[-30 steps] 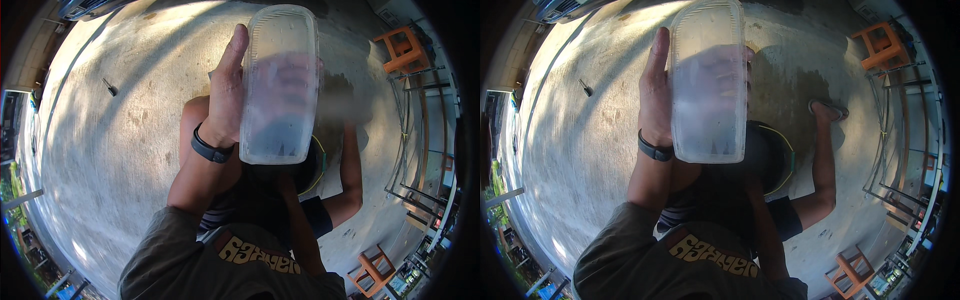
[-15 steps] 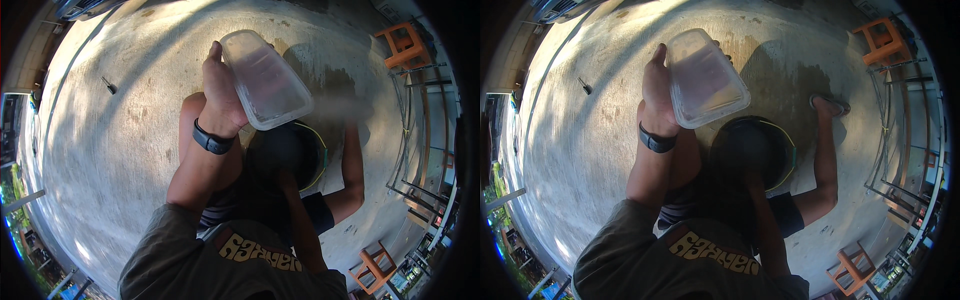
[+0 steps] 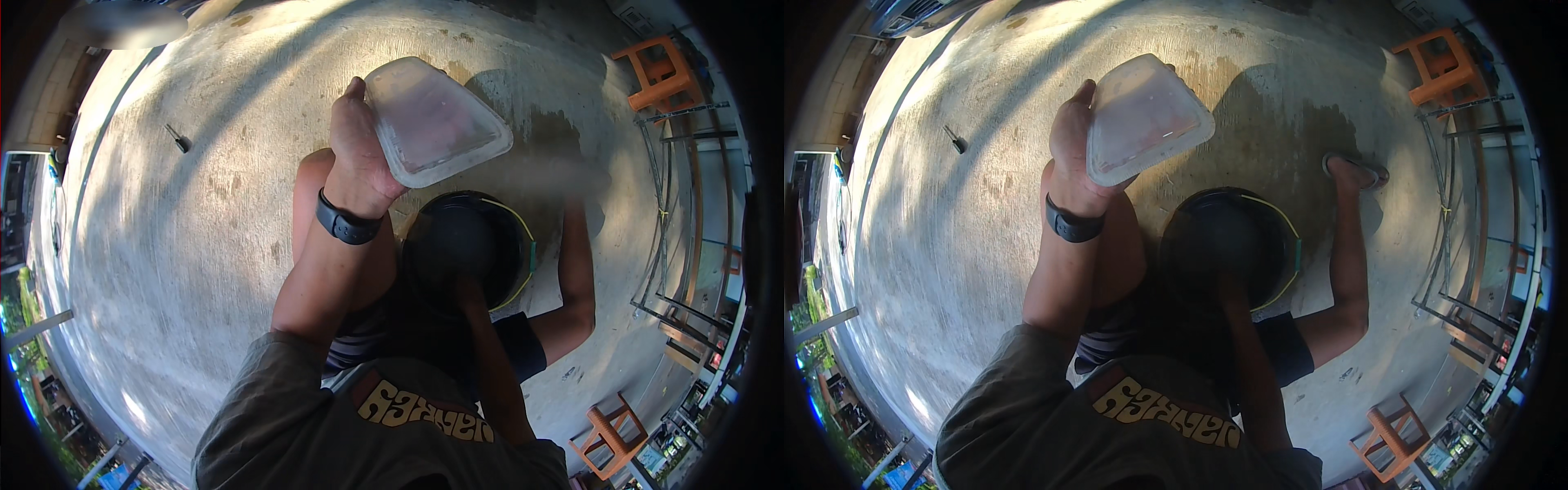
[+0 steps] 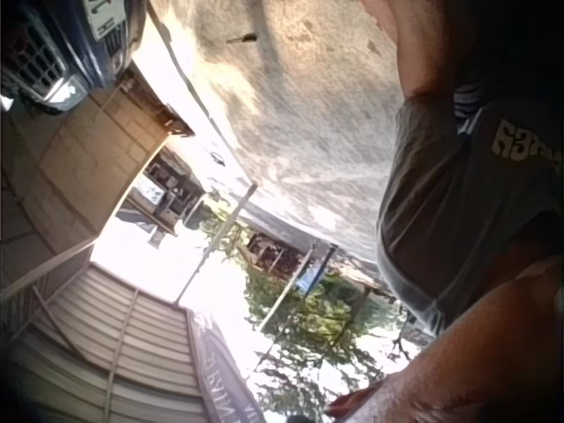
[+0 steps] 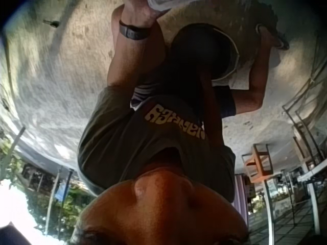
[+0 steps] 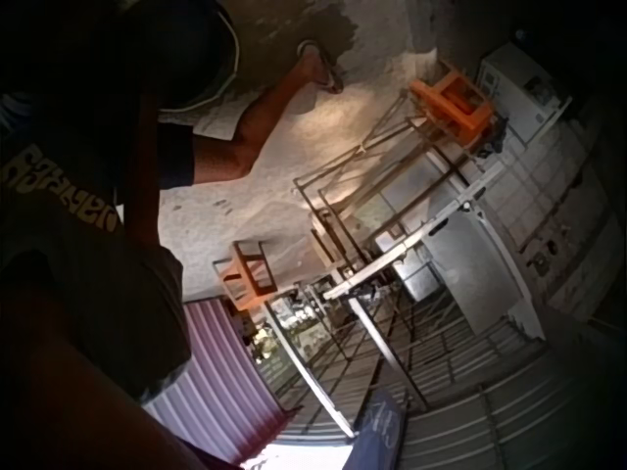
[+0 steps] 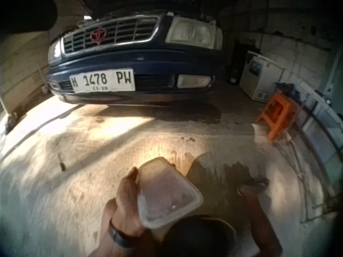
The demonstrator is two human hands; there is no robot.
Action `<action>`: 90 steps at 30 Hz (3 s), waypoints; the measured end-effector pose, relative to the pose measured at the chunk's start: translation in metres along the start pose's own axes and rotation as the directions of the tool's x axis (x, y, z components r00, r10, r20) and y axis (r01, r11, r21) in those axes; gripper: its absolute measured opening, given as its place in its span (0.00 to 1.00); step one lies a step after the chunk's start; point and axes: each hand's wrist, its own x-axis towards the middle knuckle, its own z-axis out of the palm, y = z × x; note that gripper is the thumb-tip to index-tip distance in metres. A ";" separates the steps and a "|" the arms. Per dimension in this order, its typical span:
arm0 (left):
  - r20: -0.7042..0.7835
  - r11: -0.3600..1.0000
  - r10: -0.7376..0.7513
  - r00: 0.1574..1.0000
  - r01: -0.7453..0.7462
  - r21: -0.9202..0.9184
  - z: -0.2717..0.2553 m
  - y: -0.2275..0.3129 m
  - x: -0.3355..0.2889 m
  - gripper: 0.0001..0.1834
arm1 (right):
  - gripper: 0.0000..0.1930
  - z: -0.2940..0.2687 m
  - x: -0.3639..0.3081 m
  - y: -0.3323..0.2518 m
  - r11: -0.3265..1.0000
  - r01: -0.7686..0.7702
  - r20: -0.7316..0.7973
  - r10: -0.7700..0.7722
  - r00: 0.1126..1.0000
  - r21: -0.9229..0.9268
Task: Sand a transparent plastic lid with sandpaper and water.
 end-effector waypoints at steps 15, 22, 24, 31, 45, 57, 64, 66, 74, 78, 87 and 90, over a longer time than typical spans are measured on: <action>0.137 0.999 -0.041 0.990 0.042 -0.003 0.003 -0.001 0.000 0.45 | 0.17 0.007 -0.001 0.008 0.997 0.071 -0.014 -0.072 0.997 -0.017; 0.158 0.988 0.072 0.985 -0.091 0.121 0.006 -0.004 0.001 0.45 | 0.16 0.007 -0.001 0.009 0.999 0.043 -0.032 -0.042 0.999 0.025; 0.099 0.974 0.131 0.986 -0.147 0.172 0.021 -0.011 -0.002 0.47 | 0.16 0.004 -0.001 0.006 0.997 0.069 -0.066 -0.066 0.996 0.042; 0.181 0.924 0.199 0.963 -0.246 0.291 0.037 -0.021 -0.003 0.54 | 0.18 -0.021 -0.006 -0.002 0.935 0.139 -0.195 -0.077 0.978 0.327; 0.107 0.788 0.332 0.937 -0.338 0.515 0.031 -0.043 0.012 0.56 | 0.20 -0.288 -0.093 -0.162 0.563 0.555 -0.763 0.238 0.601 0.612; 0.144 0.420 0.762 0.631 -0.651 0.632 0.015 -0.054 0.019 0.45 | 0.28 -0.300 -0.040 -0.229 0.483 0.795 -0.901 -0.028 0.433 0.367; 0.109 0.536 0.701 0.704 -0.623 0.570 0.021 -0.044 0.008 0.54 | 0.27 -0.310 -0.037 -0.235 0.325 0.833 -0.874 -0.037 0.484 0.447; 0.157 0.494 0.734 0.661 -0.678 0.544 0.025 -0.043 0.015 0.49 | 0.27 -0.312 -0.036 -0.237 0.221 0.803 -0.824 0.006 0.566 0.553; 0.206 0.498 0.727 0.654 -0.710 0.497 0.029 -0.040 0.013 0.50 | 0.27 -0.317 -0.035 -0.244 0.239 0.817 -0.840 -0.007 0.542 0.525; 0.255 0.472 0.745 0.616 -0.757 0.451 0.030 -0.034 0.013 0.51 | 0.29 -0.297 -0.037 -0.248 0.426 0.851 -0.924 -0.081 0.373 0.306; 0.076 0.697 0.639 0.765 -0.619 0.362 0.031 -0.026 0.014 0.55 | 0.27 -0.313 -0.025 -0.219 0.680 0.731 -0.922 -0.245 0.299 0.056; 0.102 0.789 0.544 0.833 -0.549 0.275 0.026 -0.019 0.016 0.55 | 0.27 -0.317 -0.026 -0.216 0.700 0.714 -0.954 -0.224 0.199 -0.015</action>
